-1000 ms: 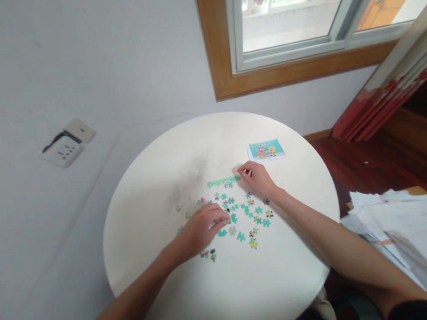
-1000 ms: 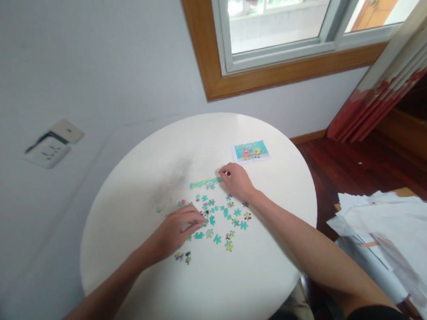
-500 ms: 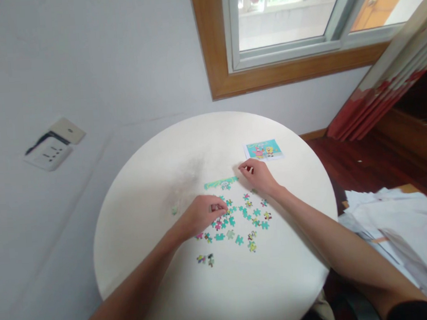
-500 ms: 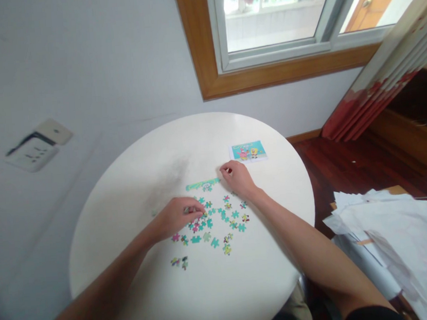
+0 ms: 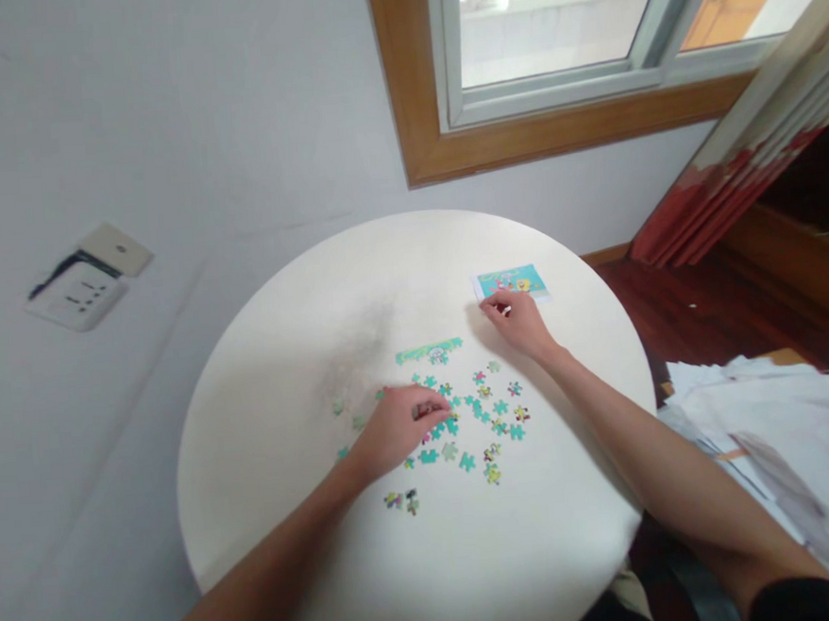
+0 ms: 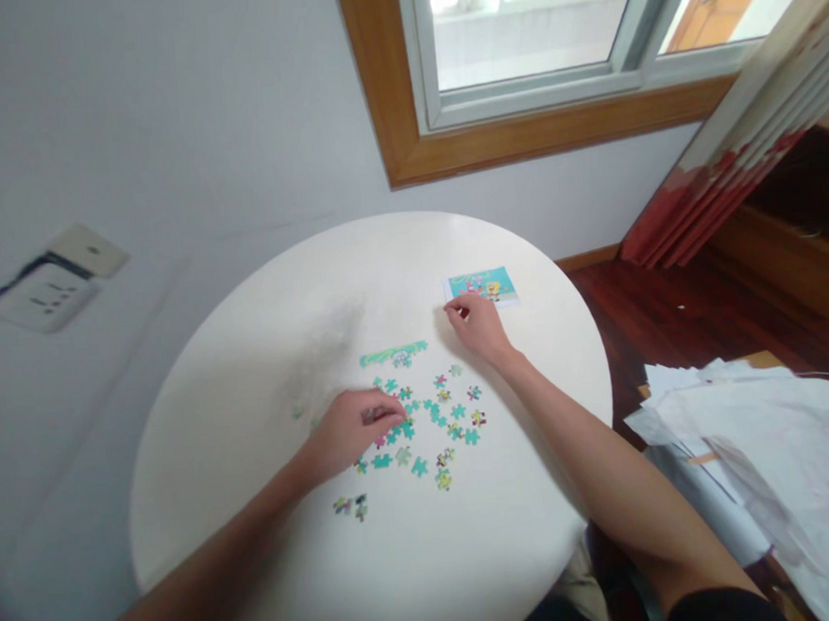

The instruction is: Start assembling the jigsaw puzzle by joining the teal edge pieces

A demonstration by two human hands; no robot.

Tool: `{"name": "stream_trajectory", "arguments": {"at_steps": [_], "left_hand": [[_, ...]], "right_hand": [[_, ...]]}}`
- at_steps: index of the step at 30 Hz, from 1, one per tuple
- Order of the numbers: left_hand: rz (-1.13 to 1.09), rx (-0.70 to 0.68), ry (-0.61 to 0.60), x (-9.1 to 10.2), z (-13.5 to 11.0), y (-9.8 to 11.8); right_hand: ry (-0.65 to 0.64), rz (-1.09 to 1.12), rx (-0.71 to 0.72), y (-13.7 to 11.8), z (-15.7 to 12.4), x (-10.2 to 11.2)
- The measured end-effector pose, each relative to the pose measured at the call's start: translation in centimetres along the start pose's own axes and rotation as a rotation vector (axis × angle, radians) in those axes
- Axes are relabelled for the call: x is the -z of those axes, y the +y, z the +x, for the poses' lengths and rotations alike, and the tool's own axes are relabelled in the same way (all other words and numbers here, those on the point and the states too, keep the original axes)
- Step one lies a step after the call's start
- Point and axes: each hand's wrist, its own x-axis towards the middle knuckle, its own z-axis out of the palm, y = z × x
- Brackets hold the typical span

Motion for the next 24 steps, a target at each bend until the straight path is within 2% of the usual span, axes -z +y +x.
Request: {"name": "stream_trajectory", "arguments": {"at_steps": [7, 12, 14, 18, 24], "left_hand": [[0.122, -0.239, -0.021, -2.2, -0.4, 1.3], [0.286, -0.368, -0.026, -3.0, -0.5, 1.3], [0.313, -0.385, 0.012, -2.8, -0.4, 1.2], [0.267, -0.34, 0.16, -0.7, -0.1, 0.7], [0.315, -0.172, 0.47, 5.3, 0.3, -1.5]], "right_hand": [[-0.041, -0.003, -0.006, -0.4, -0.4, -0.5], [-0.057, -0.003, -0.017, -0.6, -0.4, -0.4], [-0.062, -0.004, -0.022, -0.6, -0.4, -0.4], [-0.067, 0.0, -0.022, -0.6, -0.4, -0.3], [-0.068, -0.01, -0.005, -0.4, -0.3, -0.3]]}}
